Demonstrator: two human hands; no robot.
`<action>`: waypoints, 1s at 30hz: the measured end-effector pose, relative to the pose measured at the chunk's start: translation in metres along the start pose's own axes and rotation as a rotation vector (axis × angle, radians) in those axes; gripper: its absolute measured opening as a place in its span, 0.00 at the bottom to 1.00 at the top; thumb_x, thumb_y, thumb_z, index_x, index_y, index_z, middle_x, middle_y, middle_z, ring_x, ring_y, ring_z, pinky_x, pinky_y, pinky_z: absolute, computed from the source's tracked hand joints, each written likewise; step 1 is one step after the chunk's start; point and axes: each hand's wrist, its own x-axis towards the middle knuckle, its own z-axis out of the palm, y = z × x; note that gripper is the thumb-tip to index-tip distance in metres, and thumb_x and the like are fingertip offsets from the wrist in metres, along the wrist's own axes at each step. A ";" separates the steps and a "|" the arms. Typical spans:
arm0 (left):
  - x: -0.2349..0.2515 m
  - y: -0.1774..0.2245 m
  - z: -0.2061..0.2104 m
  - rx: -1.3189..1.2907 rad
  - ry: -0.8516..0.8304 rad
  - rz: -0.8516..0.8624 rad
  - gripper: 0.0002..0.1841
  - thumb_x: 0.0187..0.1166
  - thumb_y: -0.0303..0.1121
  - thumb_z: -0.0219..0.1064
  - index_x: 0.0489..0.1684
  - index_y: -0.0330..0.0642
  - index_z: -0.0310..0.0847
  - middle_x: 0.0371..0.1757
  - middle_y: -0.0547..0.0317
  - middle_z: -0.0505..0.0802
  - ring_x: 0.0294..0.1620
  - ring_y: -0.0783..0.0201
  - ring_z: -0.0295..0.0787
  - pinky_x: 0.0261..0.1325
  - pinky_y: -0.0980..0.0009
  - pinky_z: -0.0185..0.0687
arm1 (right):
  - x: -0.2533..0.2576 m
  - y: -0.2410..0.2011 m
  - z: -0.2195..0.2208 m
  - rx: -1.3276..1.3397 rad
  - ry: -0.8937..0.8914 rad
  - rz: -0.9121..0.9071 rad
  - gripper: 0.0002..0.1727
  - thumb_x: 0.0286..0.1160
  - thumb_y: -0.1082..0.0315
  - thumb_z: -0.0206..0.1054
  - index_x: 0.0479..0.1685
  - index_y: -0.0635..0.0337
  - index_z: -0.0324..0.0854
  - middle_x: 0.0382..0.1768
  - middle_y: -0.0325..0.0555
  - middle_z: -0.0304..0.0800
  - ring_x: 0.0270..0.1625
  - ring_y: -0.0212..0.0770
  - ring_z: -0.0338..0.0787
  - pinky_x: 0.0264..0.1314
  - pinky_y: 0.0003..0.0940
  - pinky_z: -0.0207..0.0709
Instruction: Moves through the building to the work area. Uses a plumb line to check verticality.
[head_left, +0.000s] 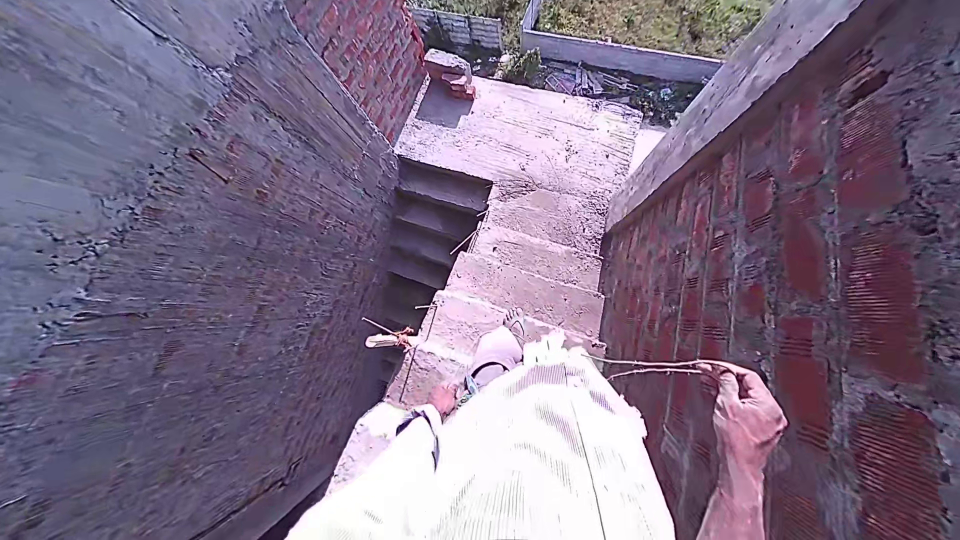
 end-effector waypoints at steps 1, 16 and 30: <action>0.002 0.026 -0.013 0.015 0.020 -0.030 0.27 0.96 0.44 0.44 0.68 0.26 0.78 0.66 0.27 0.86 0.72 0.37 0.81 0.77 0.43 0.70 | 0.017 -0.008 0.015 0.029 0.006 0.012 0.12 0.84 0.70 0.59 0.48 0.70 0.86 0.38 0.50 0.96 0.37 0.33 0.94 0.47 0.34 0.86; 0.161 0.233 -0.062 -0.450 0.249 -0.033 0.23 0.96 0.38 0.47 0.60 0.24 0.81 0.58 0.32 0.89 0.60 0.43 0.87 0.69 0.47 0.77 | 0.276 -0.105 0.204 0.198 -0.179 -0.055 0.21 0.93 0.60 0.50 0.41 0.63 0.86 0.26 0.30 0.84 0.25 0.18 0.79 0.30 0.17 0.74; 0.288 0.387 -0.073 -0.540 0.253 -0.028 0.23 0.96 0.38 0.46 0.58 0.23 0.81 0.57 0.34 0.88 0.58 0.44 0.86 0.67 0.48 0.77 | 0.442 -0.044 0.334 0.413 -0.395 -0.043 0.22 0.93 0.63 0.48 0.35 0.64 0.86 0.29 0.35 0.94 0.35 0.26 0.93 0.47 0.24 0.88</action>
